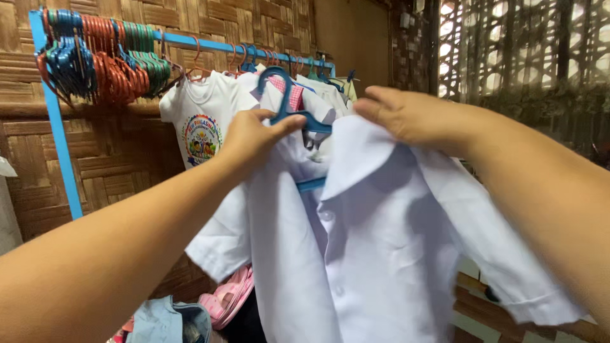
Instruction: The person picks up several shirts and t-shirts from a pile, places each on a hanger, and hangs them on a blue metal clothing rack. The person buttons a white shirt and adjusts the collar of a pink-collared t-shirt before hanging them.
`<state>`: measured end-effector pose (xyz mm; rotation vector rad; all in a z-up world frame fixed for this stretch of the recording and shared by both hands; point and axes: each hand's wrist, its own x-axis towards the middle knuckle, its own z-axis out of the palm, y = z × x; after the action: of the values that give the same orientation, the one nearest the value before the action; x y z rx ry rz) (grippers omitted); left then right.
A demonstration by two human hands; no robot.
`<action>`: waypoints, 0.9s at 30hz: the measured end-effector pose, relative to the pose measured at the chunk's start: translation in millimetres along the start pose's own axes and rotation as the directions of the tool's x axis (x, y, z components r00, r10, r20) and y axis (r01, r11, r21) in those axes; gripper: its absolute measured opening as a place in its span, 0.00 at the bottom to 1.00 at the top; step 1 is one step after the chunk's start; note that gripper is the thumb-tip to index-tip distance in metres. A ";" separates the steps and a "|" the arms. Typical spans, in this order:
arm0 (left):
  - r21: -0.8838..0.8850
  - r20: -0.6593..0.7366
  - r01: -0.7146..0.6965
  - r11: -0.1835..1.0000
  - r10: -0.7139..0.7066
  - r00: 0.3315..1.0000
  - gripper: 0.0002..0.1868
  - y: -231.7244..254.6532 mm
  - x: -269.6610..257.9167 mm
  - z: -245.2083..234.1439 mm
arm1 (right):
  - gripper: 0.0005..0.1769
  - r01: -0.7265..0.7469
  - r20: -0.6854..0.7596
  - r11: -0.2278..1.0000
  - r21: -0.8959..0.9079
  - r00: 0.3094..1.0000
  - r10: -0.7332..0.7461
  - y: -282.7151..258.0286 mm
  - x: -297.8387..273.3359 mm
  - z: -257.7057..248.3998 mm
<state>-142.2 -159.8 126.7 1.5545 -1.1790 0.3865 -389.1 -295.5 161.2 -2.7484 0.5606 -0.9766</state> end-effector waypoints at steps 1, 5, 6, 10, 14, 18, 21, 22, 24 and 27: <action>-0.016 -0.007 -0.011 1.000 0.011 1.000 0.34 -5.5 2.7 -2.4 | 0.33 0.010 0.020 0.997 0.077 1.000 -0.011 1.5 -2.9 -1.2; -0.155 0.025 -0.041 0.987 0.046 0.999 0.32 -38.6 17.7 -8.4 | 0.32 -0.176 0.200 0.965 0.196 0.970 0.137 6.7 -9.0 2.4; -0.206 0.047 -0.043 0.978 0.054 0.997 0.32 -48.0 23.3 -7.9 | 0.29 -0.146 0.164 0.976 0.160 0.979 0.119 6.9 -4.2 6.9; -0.209 -0.005 -0.193 0.959 0.197 0.980 0.32 -80.0 55.0 6.4 | 0.24 -0.067 0.018 0.998 0.010 0.998 0.067 8.8 28.1 34.1; -0.185 -0.013 -0.227 0.956 0.229 0.973 0.21 -105.4 86.1 8.2 | 0.22 0.070 -0.090 0.997 -0.019 0.993 -0.071 17.4 65.4 61.0; 0.453 -0.156 -0.488 0.746 0.606 0.780 0.25 -130.6 95.5 -26.5 | 0.21 0.032 -0.201 0.999 -0.036 0.979 -0.038 20.9 103.8 74.9; 0.448 -0.153 -0.503 0.739 0.617 0.772 0.40 -148.2 104.1 -40.2 | 0.22 -0.021 -0.302 1.000 -0.014 0.953 0.015 18.1 131.1 81.9; 0.338 -0.143 -0.413 0.846 0.480 0.866 0.38 -154.7 112.0 -41.5 | 0.22 -0.025 -0.305 1.000 -0.015 0.952 0.019 15.3 141.3 83.5; 0.121 -0.061 -0.167 0.978 0.176 0.983 0.34 -172.9 137.3 -43.4 | 0.22 -0.003 -0.297 1.000 -0.006 0.955 0.001 8.6 157.2 93.5; -0.111 -0.435 -0.266 0.958 0.194 0.879 0.25 -207.5 198.8 -39.6 | 0.21 0.051 -0.282 0.999 0.009 0.958 -0.046 -0.9 174.8 101.5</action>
<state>132.8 -237.6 176.2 1.1122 -1.0250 0.7248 -199.3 -361.6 183.1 -2.6362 0.5243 -1.3921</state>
